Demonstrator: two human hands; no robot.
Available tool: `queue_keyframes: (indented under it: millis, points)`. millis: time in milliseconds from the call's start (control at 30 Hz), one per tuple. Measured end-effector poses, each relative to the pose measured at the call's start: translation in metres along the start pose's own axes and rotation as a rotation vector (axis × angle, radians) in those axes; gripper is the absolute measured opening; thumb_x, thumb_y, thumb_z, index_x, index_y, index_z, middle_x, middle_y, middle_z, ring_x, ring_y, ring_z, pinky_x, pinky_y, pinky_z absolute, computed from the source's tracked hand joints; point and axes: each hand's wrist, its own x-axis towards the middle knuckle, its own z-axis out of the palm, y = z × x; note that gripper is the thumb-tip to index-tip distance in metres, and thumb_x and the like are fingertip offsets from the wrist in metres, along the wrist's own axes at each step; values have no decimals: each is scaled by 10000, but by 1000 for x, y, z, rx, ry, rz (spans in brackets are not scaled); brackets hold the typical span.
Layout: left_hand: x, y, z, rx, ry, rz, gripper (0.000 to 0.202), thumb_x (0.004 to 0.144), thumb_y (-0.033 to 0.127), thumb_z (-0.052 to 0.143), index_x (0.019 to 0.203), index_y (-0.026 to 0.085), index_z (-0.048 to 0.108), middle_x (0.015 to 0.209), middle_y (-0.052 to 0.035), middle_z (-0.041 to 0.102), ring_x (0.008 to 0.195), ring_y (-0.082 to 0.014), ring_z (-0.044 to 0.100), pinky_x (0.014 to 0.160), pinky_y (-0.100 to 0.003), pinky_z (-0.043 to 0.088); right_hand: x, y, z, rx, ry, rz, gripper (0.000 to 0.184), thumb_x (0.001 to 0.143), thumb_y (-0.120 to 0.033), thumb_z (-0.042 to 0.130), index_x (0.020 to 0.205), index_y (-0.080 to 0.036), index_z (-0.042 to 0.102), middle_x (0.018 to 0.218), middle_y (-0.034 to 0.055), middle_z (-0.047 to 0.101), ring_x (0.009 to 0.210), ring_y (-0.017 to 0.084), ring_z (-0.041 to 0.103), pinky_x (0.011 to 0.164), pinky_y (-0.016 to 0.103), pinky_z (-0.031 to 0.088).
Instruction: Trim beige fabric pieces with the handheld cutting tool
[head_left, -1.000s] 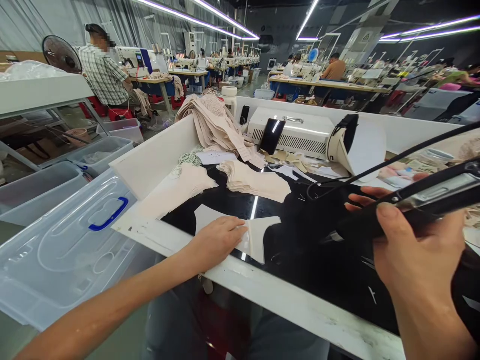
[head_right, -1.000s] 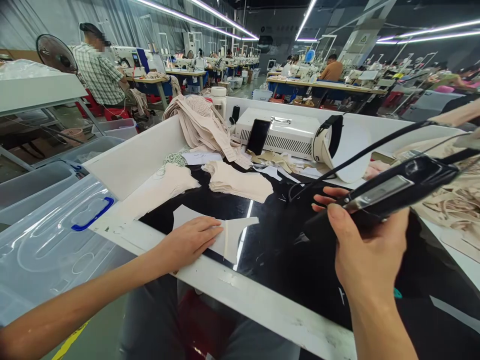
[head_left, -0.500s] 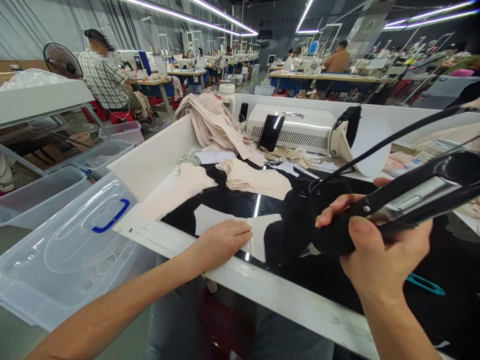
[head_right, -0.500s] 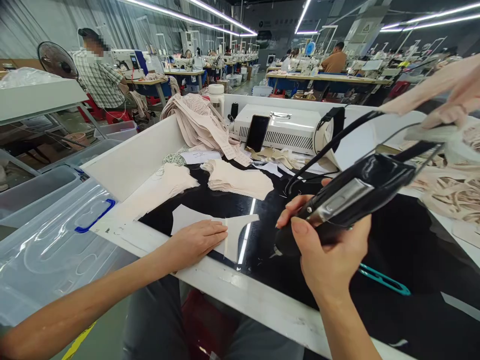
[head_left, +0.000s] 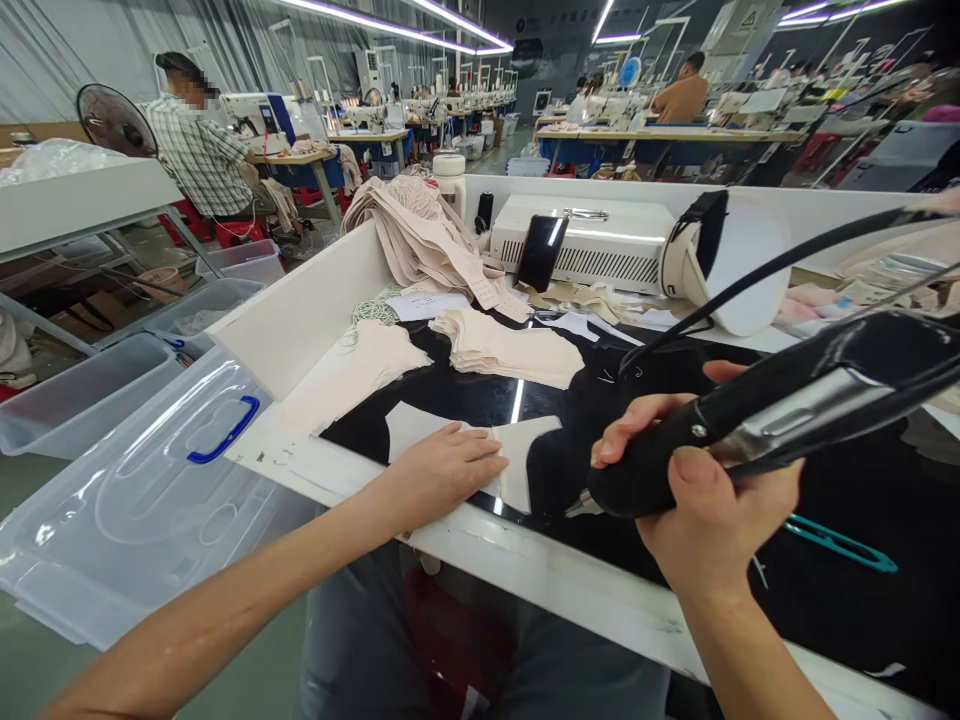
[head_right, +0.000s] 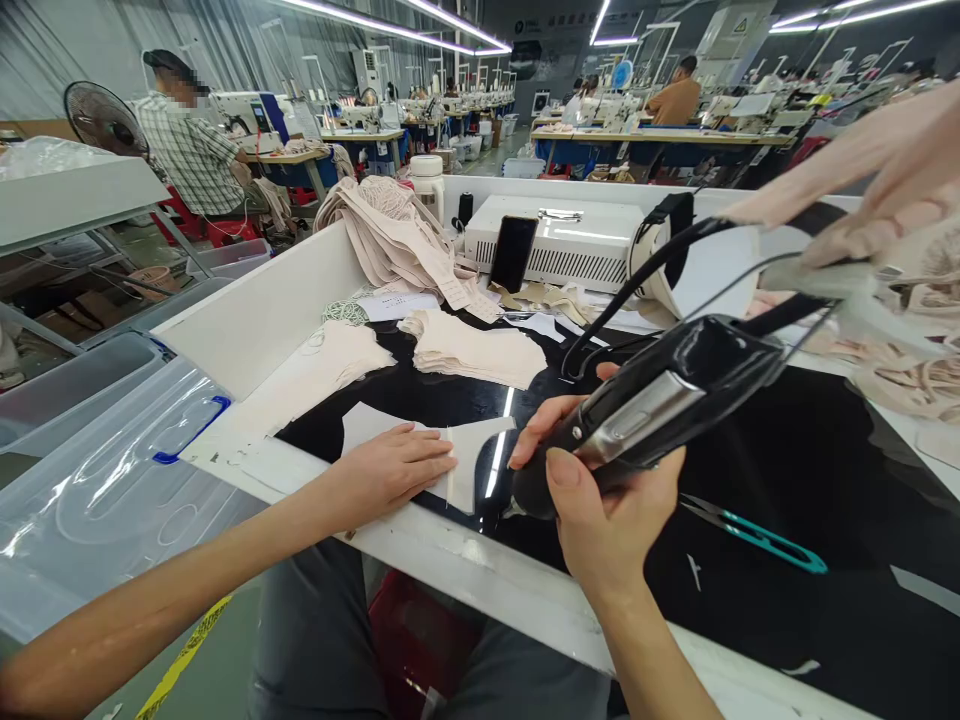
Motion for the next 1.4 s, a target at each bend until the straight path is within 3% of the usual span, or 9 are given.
queue_keyframes:
  millis: [133,267,633,933,1200,1400]
  points:
    - [9,16,-11,-4,59,54,207,1182,205,585,1298,160,751,1324,-137,804,1278,-248,770,1211,-439,598,-4,-1,1,6,-12,18,609,813,-521,993,1304,-351,675,829,-63,739,547,178,686,536,350,604]
    - [18,27,-13,0,-2,170,176,1140,103,600,1113,175,758,1105,-82,803,1124,-219,774,1122,-366,625,-8,0,4,27,-21,7,569,849,-514,970,1316,-360,682,835,-59,729,568,174,680,542,344,596]
    - [26,30,-7,41,-66,201,245,1091,1,580,1016,187,721,1024,-71,782,1024,-224,745,1021,-368,628,-17,3,13,47,1,34,584,854,-530,951,1331,-359,661,834,-44,723,547,189,670,511,362,591]
    - [23,33,2,-18,11,48,195,1145,149,596,1000,166,726,1022,-69,784,983,-218,762,946,-353,639,-22,9,19,48,-20,-5,443,924,-517,905,1245,-326,667,849,-52,731,582,164,669,532,324,599]
    - [23,29,3,-69,43,52,182,1152,181,627,1013,165,743,1043,-55,813,977,-201,781,947,-331,650,-22,22,23,131,-31,-105,518,933,-384,919,1387,-321,679,859,-42,757,567,144,672,542,312,630]
    - [23,28,6,-92,47,39,222,1175,215,602,1027,175,761,1059,-63,828,993,-195,796,959,-323,653,-23,24,27,84,31,-137,502,926,-432,908,1350,-314,666,845,-45,738,552,150,664,525,317,619]
